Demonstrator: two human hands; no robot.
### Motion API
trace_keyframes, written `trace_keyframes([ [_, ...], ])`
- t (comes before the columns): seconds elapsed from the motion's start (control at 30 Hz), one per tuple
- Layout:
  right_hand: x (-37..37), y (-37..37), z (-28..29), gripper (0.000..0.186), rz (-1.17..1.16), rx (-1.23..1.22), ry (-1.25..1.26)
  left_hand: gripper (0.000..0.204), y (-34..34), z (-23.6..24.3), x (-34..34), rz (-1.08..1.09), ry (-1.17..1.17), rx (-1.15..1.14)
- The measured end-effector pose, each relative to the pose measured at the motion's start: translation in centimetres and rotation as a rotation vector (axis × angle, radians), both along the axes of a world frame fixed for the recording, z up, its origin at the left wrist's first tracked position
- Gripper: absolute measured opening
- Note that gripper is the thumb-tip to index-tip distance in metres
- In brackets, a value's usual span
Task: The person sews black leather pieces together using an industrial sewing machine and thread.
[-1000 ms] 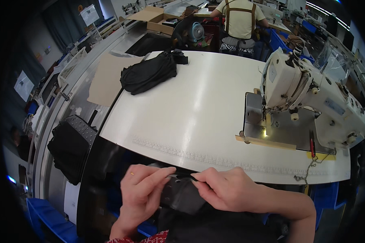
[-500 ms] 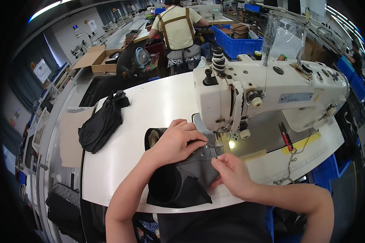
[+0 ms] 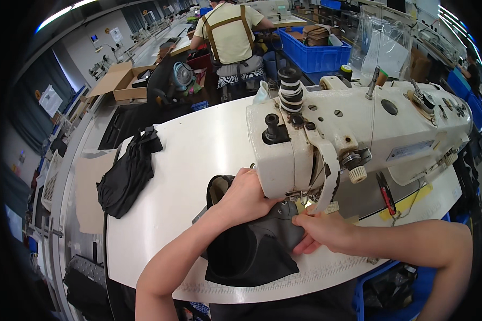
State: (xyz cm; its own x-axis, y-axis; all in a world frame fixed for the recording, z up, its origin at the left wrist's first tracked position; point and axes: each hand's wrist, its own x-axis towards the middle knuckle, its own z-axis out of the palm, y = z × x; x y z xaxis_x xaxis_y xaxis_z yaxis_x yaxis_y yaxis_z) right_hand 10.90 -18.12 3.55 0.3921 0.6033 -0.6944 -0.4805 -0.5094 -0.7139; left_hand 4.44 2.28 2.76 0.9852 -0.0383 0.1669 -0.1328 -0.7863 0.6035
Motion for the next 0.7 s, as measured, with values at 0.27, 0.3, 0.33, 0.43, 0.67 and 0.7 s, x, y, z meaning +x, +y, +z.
trace_keyframes([
  [0.27, 0.2, 0.1, 0.3, 0.03, 0.093, -0.056, -0.079, 0.043, 1.0, 0.4, 0.5, -0.075, 0.022, -0.132],
  [0.3, 0.3, 0.2, 0.5, 0.03, 0.092, -0.058, -0.079, 0.045, 1.1, 0.5, 0.5, -0.075, 0.039, -0.142],
  [0.33, 0.5, 0.3, 0.8, 0.03, 0.12, -0.071, -0.082, 0.045, 1.2, 0.6, 0.5, -0.076, 0.038, -0.145],
  [0.43, 0.9, 0.2, 0.8, 0.03, 0.167, -0.077, -0.076, 0.043, 1.4, 0.7, 0.7, -0.12, -0.035, -0.133],
  [0.67, 0.9, 0.1, 0.4, 0.029, 0.177, -0.071, -0.072, 0.038, 1.3, 1.0, 1.0, -0.151, -0.084, -0.145],
  [0.7, 0.9, 0.1, 0.4, 0.029, 0.179, -0.071, -0.071, 0.036, 1.3, 1.0, 1.0, -0.134, -0.094, -0.14],
])
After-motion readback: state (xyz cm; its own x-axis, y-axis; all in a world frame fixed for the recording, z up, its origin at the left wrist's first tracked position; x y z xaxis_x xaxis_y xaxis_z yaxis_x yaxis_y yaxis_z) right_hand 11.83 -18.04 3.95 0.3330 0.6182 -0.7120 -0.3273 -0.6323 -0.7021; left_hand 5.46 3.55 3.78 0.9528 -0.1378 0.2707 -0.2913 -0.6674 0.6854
